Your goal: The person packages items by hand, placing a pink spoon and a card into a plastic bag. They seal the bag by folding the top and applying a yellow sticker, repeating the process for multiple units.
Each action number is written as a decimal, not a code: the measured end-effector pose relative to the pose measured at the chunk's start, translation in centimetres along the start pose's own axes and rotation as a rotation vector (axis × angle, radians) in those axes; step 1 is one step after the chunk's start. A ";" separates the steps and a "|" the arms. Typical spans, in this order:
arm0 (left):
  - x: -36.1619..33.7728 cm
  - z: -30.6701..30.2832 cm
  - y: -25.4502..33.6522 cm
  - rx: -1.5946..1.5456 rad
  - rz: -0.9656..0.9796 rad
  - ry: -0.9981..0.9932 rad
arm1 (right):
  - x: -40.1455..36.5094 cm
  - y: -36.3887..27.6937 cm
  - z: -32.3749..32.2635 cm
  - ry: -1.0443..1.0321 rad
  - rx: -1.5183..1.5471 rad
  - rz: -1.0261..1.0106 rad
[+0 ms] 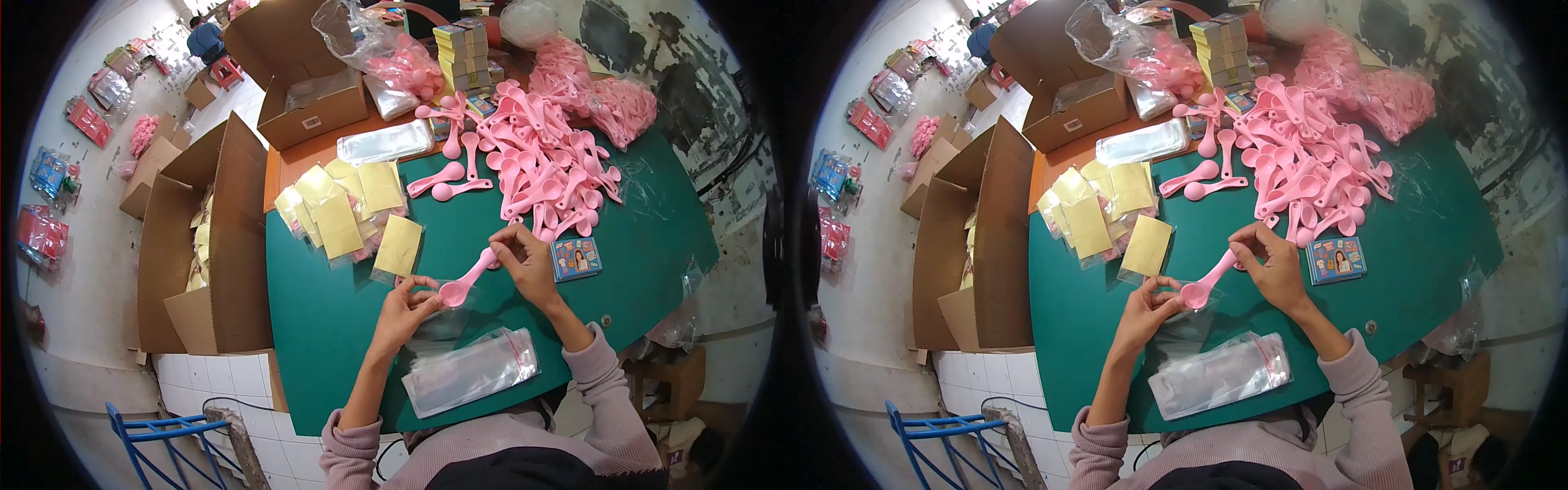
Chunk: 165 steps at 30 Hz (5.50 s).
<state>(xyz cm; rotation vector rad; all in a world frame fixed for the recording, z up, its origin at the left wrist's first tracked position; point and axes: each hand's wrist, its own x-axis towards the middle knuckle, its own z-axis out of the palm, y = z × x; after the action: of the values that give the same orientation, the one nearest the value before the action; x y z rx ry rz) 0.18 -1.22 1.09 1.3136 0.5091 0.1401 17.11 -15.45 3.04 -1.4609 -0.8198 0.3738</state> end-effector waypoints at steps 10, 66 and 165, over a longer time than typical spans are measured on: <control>-0.1 2.7 -0.1 0.035 0.133 -0.053 | -0.2 -0.3 0.7 -0.302 0.095 0.170; 1.6 3.3 4.2 0.527 0.215 -0.303 | -0.5 -8.5 -3.1 -0.297 -0.587 -0.119; -1.7 1.7 -0.1 -0.559 -0.295 0.014 | -1.8 -5.0 0.3 -0.822 -0.387 -0.203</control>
<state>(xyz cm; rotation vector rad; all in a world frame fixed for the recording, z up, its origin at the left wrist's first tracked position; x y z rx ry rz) -0.59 -3.37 1.70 0.6839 0.6164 0.0399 14.48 -17.02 7.32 -1.5558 -1.7618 0.7060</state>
